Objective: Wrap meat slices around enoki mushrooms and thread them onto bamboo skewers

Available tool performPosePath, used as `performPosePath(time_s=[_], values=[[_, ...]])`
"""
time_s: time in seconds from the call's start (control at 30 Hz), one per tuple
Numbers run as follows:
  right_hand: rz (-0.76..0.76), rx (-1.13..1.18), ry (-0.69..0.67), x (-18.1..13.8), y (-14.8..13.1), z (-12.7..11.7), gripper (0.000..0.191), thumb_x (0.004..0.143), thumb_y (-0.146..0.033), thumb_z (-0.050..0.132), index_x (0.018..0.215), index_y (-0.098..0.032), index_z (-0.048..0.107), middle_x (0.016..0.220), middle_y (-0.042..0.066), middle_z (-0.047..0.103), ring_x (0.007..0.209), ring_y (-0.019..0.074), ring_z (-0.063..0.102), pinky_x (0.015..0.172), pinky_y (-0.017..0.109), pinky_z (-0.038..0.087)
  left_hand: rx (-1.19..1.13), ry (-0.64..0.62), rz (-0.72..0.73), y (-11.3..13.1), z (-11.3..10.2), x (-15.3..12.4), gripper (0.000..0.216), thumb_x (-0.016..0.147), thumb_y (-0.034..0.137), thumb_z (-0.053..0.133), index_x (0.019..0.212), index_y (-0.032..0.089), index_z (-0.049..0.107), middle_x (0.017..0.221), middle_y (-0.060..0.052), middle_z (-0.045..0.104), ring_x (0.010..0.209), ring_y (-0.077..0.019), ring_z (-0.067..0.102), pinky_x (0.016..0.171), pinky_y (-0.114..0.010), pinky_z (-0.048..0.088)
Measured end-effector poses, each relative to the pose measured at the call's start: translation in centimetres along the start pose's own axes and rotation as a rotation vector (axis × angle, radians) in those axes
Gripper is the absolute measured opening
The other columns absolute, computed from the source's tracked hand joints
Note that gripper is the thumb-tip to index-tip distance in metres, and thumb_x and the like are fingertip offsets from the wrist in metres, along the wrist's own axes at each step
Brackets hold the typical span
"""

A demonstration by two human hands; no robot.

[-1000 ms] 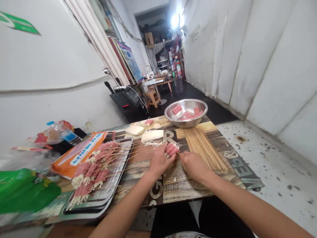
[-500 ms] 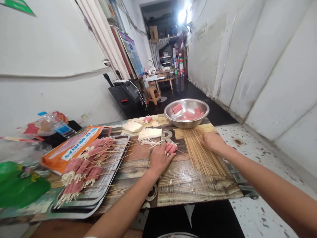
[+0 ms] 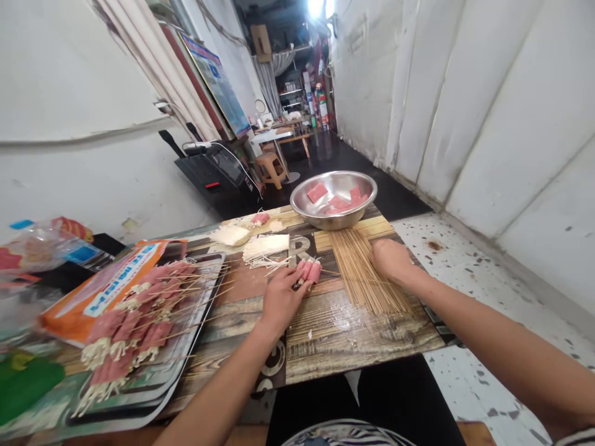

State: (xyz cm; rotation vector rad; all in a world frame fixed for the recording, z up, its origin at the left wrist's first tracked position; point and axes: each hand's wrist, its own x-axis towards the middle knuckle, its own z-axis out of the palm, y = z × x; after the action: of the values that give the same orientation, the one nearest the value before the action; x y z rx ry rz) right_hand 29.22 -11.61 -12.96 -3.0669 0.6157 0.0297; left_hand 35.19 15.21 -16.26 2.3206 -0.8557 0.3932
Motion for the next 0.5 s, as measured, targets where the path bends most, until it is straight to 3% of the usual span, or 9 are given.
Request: performPosePath(time_s=[0.17,0.33,0.5], values=[[-0.009,0.012,0.015,0.9,0.5,1.0,0.029,0.081,-0.026,0.046,0.078,-0.009,0.07,0.085,0.018,0.07,0.082,0.026,0.066,0.067,0.031,0.043,-0.008,0.029,0.011,0.1,0.2,-0.2,0.03,0.082,0.029,0.069,0.111,0.021,0.069,0.108,-0.008,0.068,0.097,-0.022,0.063,0.089,-0.037,0.052],[-0.055,0.05,0.046,1.5,0.9,0.1,0.025,0.078,-0.028,0.048,0.072,-0.014,0.068,0.079,0.013,0.069,0.078,0.0228,0.063,0.064,0.029,0.038,-0.018,0.04,0.051,0.4,0.3,-0.1,0.024,0.082,0.027,0.069,0.105,0.021,0.072,0.105,-0.009,0.069,0.098,-0.0233,0.063,0.093,-0.041,0.05],[-0.111,0.091,0.071,0.8,1.5,-1.4,0.016,0.078,-0.027,0.052,0.074,-0.017,0.064,0.075,0.006,0.067,0.071,0.0182,0.06,0.062,0.027,0.035,-0.123,0.111,-0.123,0.6,0.0,0.0,0.024,0.078,0.03,0.072,0.1,0.02,0.074,0.104,-0.009,0.069,0.097,-0.022,0.063,0.093,-0.039,0.05]])
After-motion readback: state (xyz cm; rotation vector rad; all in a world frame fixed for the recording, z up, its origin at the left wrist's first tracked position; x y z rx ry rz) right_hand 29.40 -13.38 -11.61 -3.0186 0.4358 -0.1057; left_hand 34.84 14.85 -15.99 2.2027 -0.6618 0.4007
